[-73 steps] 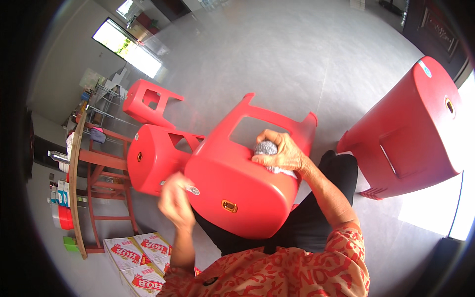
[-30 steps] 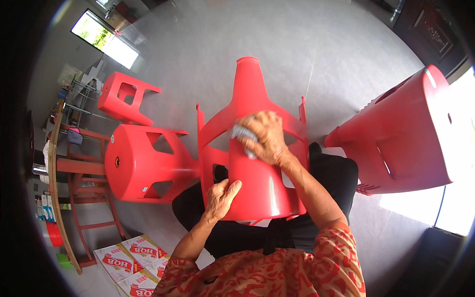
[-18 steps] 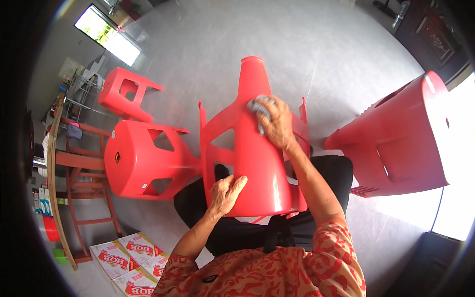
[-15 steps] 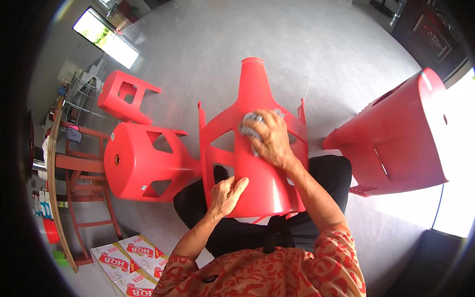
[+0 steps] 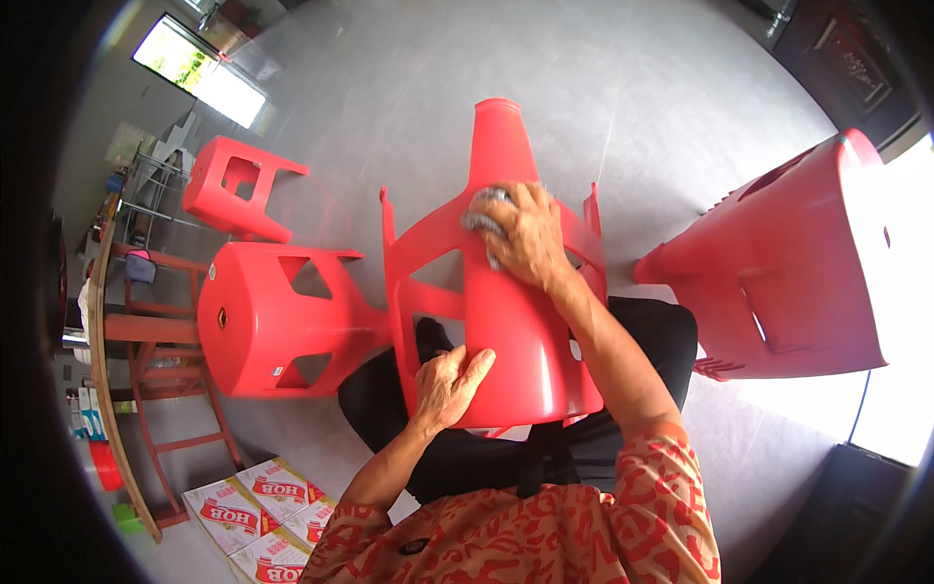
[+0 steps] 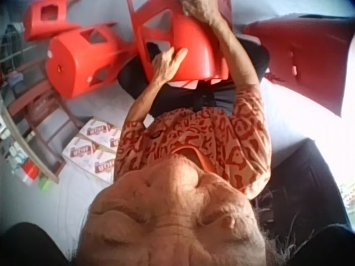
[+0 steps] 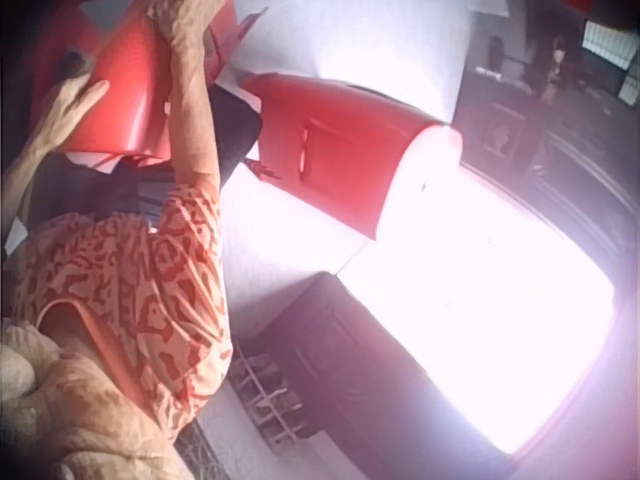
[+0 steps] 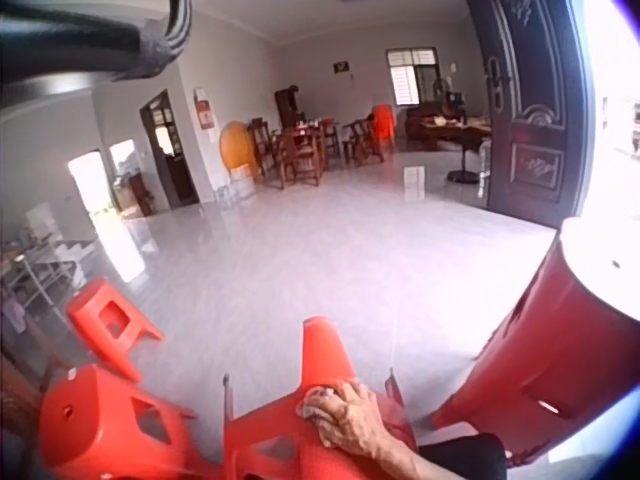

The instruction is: The person sits on the floor and wipes a red plastic stool with a cloth. They clean the underside, legs, and seat of the stool, turning it over to access different surfaces. The person then moves the stool to the side and repeats the cleaning process on a second red plastic stool.

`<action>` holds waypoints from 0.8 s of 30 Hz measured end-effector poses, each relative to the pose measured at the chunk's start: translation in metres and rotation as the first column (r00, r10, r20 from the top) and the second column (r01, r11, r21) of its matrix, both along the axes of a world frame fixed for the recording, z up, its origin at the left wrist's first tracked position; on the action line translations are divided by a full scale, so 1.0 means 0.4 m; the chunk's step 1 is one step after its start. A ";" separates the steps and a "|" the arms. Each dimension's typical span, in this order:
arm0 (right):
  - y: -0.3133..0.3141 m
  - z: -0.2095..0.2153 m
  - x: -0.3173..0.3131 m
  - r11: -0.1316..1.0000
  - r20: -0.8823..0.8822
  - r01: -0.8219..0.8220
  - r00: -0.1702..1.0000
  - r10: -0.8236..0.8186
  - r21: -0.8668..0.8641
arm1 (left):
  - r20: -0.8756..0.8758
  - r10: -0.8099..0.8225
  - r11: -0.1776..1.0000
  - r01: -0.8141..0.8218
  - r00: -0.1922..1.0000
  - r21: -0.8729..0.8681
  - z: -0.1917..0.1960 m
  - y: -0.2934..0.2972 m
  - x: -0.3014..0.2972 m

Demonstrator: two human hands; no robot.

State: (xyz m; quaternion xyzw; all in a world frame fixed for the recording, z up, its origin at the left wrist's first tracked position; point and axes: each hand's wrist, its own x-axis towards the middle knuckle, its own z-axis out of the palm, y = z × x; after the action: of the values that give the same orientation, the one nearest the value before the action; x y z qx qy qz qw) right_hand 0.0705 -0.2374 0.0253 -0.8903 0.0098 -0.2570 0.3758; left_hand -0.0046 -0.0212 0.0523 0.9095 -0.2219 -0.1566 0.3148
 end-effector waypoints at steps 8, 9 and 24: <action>0.006 0.019 0.059 0.970 0.011 -0.011 1.000 0.014 -0.244 | -0.062 -0.033 0.999 0.032 0.998 -0.026 -0.003 -0.007 0.023; 0.022 0.028 0.034 0.961 0.023 -0.066 0.997 0.075 -0.268 | -0.060 -0.036 0.998 0.033 0.998 -0.054 -0.027 0.006 0.026; 0.090 0.082 -0.305 0.933 0.003 -0.324 0.945 0.328 -0.155 | -0.158 -0.037 0.980 0.005 0.987 -0.201 -0.007 0.023 0.017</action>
State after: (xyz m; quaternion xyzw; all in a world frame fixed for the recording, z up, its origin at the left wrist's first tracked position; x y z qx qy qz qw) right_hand -0.0513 -0.2016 0.0580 -0.9019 -0.1629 -0.2039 0.3441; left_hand 0.0022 -0.0121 0.0494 0.8552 -0.2199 -0.2099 0.4199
